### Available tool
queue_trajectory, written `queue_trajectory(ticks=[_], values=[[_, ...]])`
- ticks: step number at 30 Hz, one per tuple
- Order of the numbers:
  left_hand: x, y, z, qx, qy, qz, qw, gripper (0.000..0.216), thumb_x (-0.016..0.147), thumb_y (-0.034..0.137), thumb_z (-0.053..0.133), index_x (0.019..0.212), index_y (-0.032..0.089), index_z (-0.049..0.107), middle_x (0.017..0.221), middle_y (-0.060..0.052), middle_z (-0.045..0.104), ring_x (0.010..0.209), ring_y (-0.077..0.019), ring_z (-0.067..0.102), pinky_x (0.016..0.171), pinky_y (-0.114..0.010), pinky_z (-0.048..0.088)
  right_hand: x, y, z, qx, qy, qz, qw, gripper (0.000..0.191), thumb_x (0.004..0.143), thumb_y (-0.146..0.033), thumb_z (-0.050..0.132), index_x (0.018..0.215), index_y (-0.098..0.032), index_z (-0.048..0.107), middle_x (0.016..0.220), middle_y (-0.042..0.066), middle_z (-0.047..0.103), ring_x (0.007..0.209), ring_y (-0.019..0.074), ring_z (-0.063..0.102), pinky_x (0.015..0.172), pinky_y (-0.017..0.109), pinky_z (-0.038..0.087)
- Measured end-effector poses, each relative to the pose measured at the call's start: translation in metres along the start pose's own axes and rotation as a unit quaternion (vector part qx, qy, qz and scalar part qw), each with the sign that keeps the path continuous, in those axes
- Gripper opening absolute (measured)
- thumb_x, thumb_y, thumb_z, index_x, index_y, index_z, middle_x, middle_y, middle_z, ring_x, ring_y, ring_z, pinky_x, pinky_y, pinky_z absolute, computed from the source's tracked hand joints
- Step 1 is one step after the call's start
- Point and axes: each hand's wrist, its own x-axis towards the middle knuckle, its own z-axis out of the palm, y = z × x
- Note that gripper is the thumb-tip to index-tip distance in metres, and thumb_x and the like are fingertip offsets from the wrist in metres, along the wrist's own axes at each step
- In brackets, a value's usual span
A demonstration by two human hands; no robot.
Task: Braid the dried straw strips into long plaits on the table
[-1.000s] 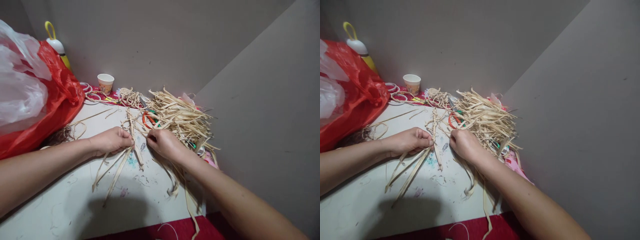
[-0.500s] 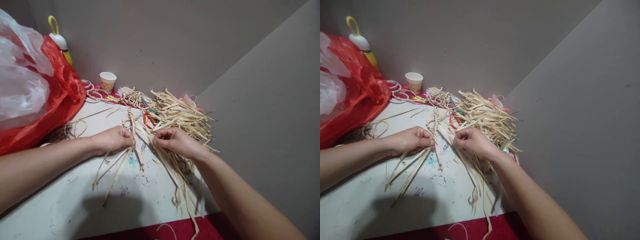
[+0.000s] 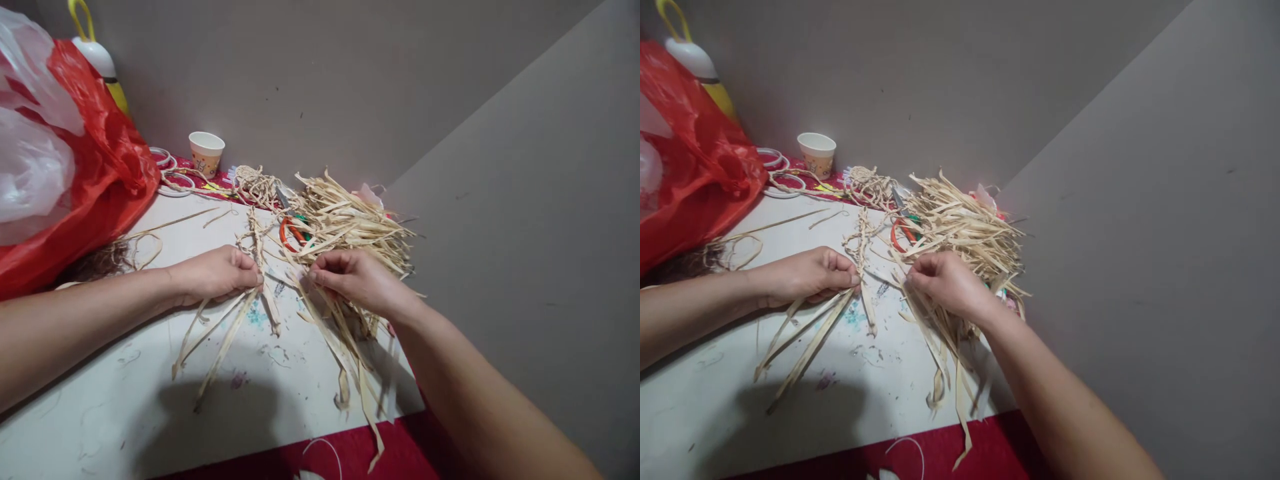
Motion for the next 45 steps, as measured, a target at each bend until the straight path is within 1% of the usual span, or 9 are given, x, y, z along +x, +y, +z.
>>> queue_trajectory(ticks=[8, 14, 22, 26, 29, 32, 35, 40, 45], values=[[0.000, 0.000, 0.000, 0.001, 0.003, -0.005, 1.000, 0.021, 0.078, 0.031, 0.057, 0.063, 0.016, 0.054, 0.040, 0.009, 0.029, 0.034, -0.0045, 0.020, 0.035, -0.021, 0.010, 0.005, 0.005, 0.017, -0.124, 0.014, -0.030, 0.992, 0.036, 0.083, -0.037, 0.048, 0.060, -0.013, 0.061, 0.048, -0.003, 0.048, 0.046, 0.0083, 0.037, 0.046, 0.022, 0.027], [-0.001, 0.001, 0.001, 0.001, 0.003, -0.002, 1.000, 0.020, 0.077, 0.030, 0.058, 0.063, 0.016, 0.054, 0.039, 0.009, 0.030, 0.033, -0.0045, 0.020, 0.035, -0.022, 0.010, -0.002, 0.006, 0.022, -0.192, 0.032, -0.070, 0.978, 0.020, 0.080, -0.026, 0.055, 0.082, -0.015, 0.072, 0.075, 0.005, 0.069, 0.064, 0.0139, 0.057, 0.060, 0.023, 0.039], [-0.001, 0.001, 0.002, 0.000, 0.004, 0.000, 1.000, 0.024, 0.077, 0.031, 0.058, 0.059, 0.017, 0.051, 0.038, 0.009, 0.029, 0.033, -0.0041, 0.019, 0.035, -0.022, 0.009, -0.002, 0.015, 0.027, -0.243, 0.071, -0.087, 0.964, 0.021, 0.078, -0.015, 0.049, 0.076, -0.015, 0.069, 0.071, 0.005, 0.068, 0.062, 0.0141, 0.058, 0.061, 0.024, 0.039], [-0.001, 0.002, 0.001, 0.006, 0.003, 0.001, 1.000, 0.024, 0.078, 0.029, 0.057, 0.059, 0.016, 0.052, 0.038, 0.009, 0.028, 0.033, -0.0040, 0.019, 0.035, -0.022, 0.009, -0.004, 0.016, 0.016, -0.153, 0.117, -0.075, 0.978, 0.015, 0.077, -0.020, 0.050, 0.071, -0.015, 0.064, 0.064, 0.002, 0.062, 0.057, 0.0118, 0.052, 0.055, 0.023, 0.037], [-0.001, 0.001, 0.000, 0.004, -0.001, 0.003, 1.000, 0.020, 0.078, 0.030, 0.058, 0.063, 0.016, 0.055, 0.038, 0.008, 0.030, 0.033, -0.0043, 0.021, 0.034, -0.022, 0.010, -0.011, 0.011, 0.003, 0.025, 0.151, -0.032, 0.988, 0.010, 0.075, -0.026, 0.056, 0.074, -0.016, 0.059, 0.066, 0.002, 0.061, 0.050, 0.0097, 0.047, 0.047, 0.022, 0.036], [0.000, 0.000, 0.000, -0.007, -0.001, 0.002, 1.000, 0.021, 0.077, 0.030, 0.059, 0.062, 0.016, 0.054, 0.039, 0.008, 0.030, 0.032, -0.0040, 0.021, 0.034, -0.021, 0.011, -0.024, -0.001, -0.003, 0.241, 0.127, 0.018, 0.962, 0.014, 0.072, -0.031, 0.062, 0.076, -0.019, 0.055, 0.068, 0.002, 0.063, 0.040, 0.0057, 0.038, 0.037, 0.020, 0.028], [0.000, 0.000, 0.000, -0.017, -0.004, 0.001, 1.000, 0.021, 0.076, 0.030, 0.059, 0.061, 0.016, 0.053, 0.040, 0.009, 0.031, 0.032, -0.0036, 0.021, 0.034, -0.020, 0.012, -0.034, -0.016, 0.008, 0.373, 0.049, 0.054, 0.925, 0.019, 0.067, -0.032, 0.068, 0.071, -0.020, 0.054, 0.060, 0.000, 0.062, 0.035, 0.0046, 0.036, 0.032, 0.019, 0.023], [-0.001, 0.000, -0.002, -0.025, -0.005, 0.003, 1.000, 0.020, 0.077, 0.027, 0.058, 0.061, 0.016, 0.052, 0.039, 0.009, 0.030, 0.033, -0.0033, 0.022, 0.034, -0.020, 0.014, -0.030, -0.028, 0.050, 0.455, -0.026, 0.108, 0.884, 0.024, 0.061, -0.030, 0.075, 0.068, -0.015, 0.058, 0.057, 0.000, 0.064, 0.033, 0.0028, 0.037, 0.032, 0.017, 0.024], [-0.002, 0.000, -0.001, -0.028, 0.008, 0.007, 1.000, 0.018, 0.077, 0.021, 0.056, 0.060, 0.016, 0.051, 0.039, 0.009, 0.030, 0.033, -0.0031, 0.021, 0.034, -0.020, 0.014, -0.014, -0.025, 0.069, 0.445, -0.015, 0.111, 0.888, 0.026, 0.059, -0.030, 0.075, 0.069, -0.013, 0.057, 0.057, 0.002, 0.066, 0.034, 0.0031, 0.039, 0.033, 0.017, 0.027]])
